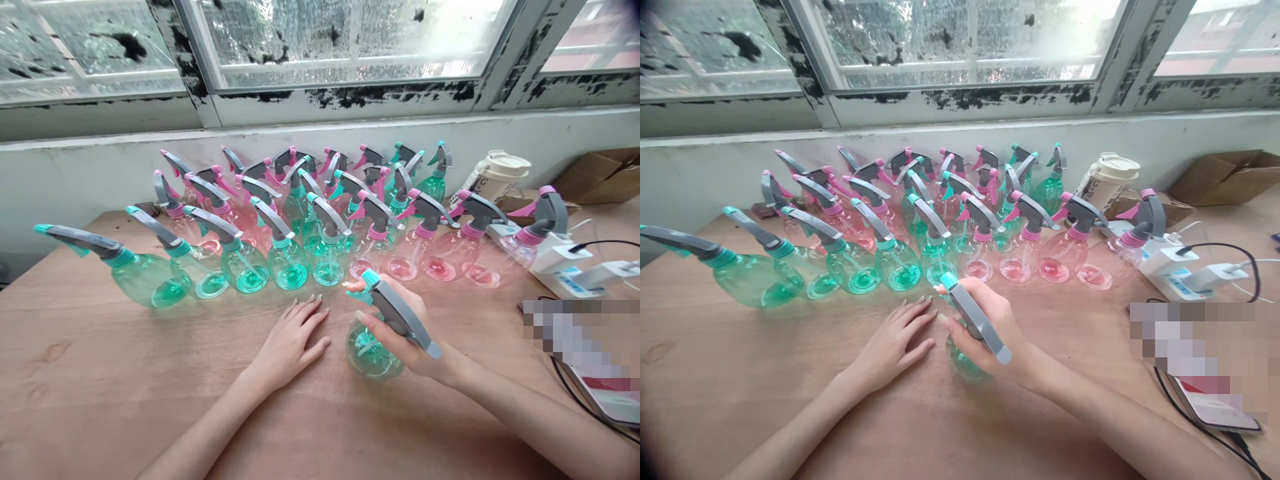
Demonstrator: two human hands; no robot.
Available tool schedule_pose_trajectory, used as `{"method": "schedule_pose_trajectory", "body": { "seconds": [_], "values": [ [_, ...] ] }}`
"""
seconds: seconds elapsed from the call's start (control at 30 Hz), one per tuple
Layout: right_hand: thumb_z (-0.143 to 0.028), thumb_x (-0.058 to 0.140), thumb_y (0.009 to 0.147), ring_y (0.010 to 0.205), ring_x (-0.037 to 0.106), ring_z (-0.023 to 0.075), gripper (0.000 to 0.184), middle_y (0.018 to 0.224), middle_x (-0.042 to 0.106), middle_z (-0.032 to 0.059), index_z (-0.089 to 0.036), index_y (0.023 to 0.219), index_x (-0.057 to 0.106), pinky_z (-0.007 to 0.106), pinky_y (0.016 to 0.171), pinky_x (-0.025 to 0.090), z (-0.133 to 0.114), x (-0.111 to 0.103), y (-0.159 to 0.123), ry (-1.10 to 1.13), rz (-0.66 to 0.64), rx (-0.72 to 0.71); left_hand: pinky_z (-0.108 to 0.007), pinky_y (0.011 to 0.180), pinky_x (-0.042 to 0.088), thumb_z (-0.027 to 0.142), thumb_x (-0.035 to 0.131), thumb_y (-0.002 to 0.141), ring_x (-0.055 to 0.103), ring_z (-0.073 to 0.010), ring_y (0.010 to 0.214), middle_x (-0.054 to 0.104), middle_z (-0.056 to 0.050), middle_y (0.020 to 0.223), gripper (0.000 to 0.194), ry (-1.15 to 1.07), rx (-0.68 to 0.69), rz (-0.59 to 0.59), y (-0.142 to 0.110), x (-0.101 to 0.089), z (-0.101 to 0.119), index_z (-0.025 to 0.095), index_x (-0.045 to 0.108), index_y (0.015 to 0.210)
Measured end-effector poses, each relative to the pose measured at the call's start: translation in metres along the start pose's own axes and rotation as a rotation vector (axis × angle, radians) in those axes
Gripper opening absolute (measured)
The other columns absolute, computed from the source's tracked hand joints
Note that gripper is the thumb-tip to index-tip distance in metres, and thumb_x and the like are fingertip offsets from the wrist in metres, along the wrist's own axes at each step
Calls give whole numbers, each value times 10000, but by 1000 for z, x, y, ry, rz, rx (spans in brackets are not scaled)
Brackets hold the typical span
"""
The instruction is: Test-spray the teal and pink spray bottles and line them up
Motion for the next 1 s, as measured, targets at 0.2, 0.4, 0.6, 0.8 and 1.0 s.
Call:
{"method": "schedule_pose_trajectory", "body": {
  "seconds": [0.2,0.4,0.6,0.8,1.0],
  "values": [
    [-195,589,903,547,449,71,296,968,591,13,-253,1190,548,243,555,428,1,-1,0,-32,11,0,-499,1147,326,352,549,952,410,-278,1382,438,-121,1504,432,-3,-2,-3,1,-1,1,203,529,1357],
    [-229,592,906,581,506,91,296,1009,592,23,-267,1197,549,251,579,461,3,-3,-2,-57,27,-1,-500,1147,321,351,552,950,412,-281,1380,445,-130,1497,433,-8,-9,-11,0,-1,1,193,535,1353],
    [-241,595,903,699,566,130,276,977,589,26,-259,1176,552,255,632,487,0,2,-2,-58,63,-36,-521,1145,309,365,578,927,409,-298,1379,452,-128,1491,440,-64,-28,-27,1,-1,3,213,539,1339],
    [-239,588,894,599,479,109,220,776,521,-21,-220,1112,575,253,593,452,-12,32,16,-21,109,-67,-465,1075,419,266,655,813,512,-296,1277,541,-100,1388,601,-281,-44,-20,-18,-24,6,244,462,1381],
    [-306,613,871,591,498,106,242,818,585,5,-178,1076,597,279,624,470,-32,94,42,33,78,-142,-500,1047,440,379,754,769,502,-332,1282,500,-106,1421,816,-478,-274,46,-79,-52,-16,282,334,1461]
  ]
}}
Point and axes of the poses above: each hand's wrist, its own y-axis towards the middle knuckle, its own x-axis out of the palm, z = x × y, the point moved 9 cm from there along y, towards the middle knuckle
